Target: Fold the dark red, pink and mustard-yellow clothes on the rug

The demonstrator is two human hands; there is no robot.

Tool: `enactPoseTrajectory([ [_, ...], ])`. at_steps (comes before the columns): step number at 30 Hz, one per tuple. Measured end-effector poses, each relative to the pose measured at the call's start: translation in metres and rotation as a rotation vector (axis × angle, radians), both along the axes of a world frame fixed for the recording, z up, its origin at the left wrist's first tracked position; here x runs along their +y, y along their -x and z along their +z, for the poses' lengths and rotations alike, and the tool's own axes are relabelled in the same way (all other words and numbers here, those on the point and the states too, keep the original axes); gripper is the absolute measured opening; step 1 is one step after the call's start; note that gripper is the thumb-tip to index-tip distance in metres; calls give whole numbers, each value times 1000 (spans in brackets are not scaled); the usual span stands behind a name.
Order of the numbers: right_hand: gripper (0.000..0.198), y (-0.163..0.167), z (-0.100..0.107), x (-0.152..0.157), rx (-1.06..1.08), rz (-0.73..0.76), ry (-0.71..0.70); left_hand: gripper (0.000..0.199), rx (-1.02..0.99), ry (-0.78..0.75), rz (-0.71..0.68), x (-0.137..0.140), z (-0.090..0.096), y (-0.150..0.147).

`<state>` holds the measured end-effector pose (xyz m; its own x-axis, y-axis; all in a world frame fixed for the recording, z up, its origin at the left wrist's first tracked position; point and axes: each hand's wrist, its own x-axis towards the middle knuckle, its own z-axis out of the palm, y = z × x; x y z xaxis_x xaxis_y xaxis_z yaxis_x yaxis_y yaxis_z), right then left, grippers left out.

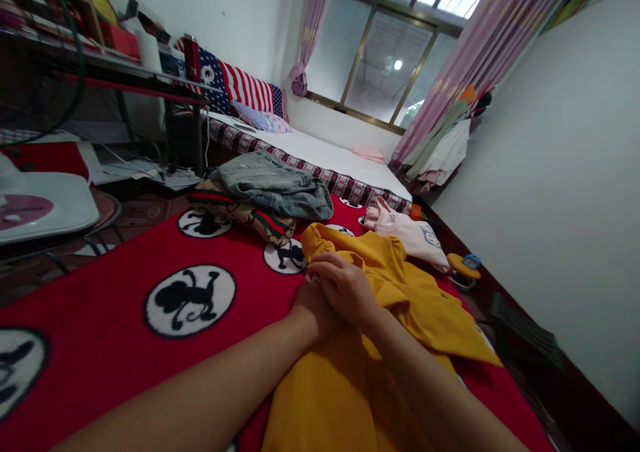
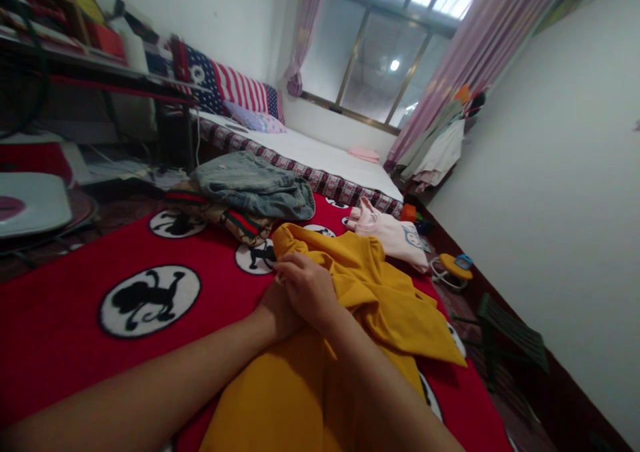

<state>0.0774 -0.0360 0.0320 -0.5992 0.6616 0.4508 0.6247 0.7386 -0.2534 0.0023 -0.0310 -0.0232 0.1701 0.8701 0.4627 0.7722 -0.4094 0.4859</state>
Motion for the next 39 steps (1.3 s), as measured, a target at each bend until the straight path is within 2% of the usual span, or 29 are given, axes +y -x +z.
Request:
enactPoseTrajectory([
  [2,25,-16,1,-5,160,-174,-82,45,39,-42,-52,-6,-3,7],
  [4,30,-34,-1,-6,225,-409,-96,57,89,-39,-89,-13,-6,15],
  [6,48,-50,-7,-5,224,-583,30,67,110,-6,-87,-17,-7,19],
  [7,49,-56,-11,-5,224,-613,128,65,103,9,-75,-17,-7,20],
  [9,33,-62,-18,-6,266,-576,269,50,66,27,-65,-14,-5,20],
  [10,23,-63,-20,-8,305,-525,271,38,29,46,-66,-12,-4,21],
  [12,12,-60,-20,-13,368,-389,143,25,-105,106,-54,-6,-2,24],
  [14,17,-55,-18,-19,342,-236,-43,25,-310,103,-12,1,0,30],
  [16,22,-49,-18,-24,211,-85,-126,23,-502,-5,33,7,2,39],
  [19,27,-39,-25,-30,11,73,-73,34,-604,-190,40,19,9,53],
  [22,28,-31,-27,-35,-62,125,15,52,-435,-231,-77,34,22,65],
  [26,34,-39,-3,-41,-19,109,165,68,128,-21,-337,61,41,78],
  [28,44,-55,12,-41,41,46,203,66,372,68,-412,73,50,84],
  [30,54,-75,20,-36,91,-50,192,59,519,115,-448,83,59,88],
  [32,59,-95,17,-28,116,-180,178,50,572,144,-456,88,70,90],
  [34,65,-109,5,-21,129,-279,205,42,529,194,-466,91,81,91],
  [37,76,-114,-12,-15,126,-302,297,27,355,318,-476,93,98,95],
  [39,58,-114,-13,-14,89,-338,325,21,248,394,-459,96,109,100],
])
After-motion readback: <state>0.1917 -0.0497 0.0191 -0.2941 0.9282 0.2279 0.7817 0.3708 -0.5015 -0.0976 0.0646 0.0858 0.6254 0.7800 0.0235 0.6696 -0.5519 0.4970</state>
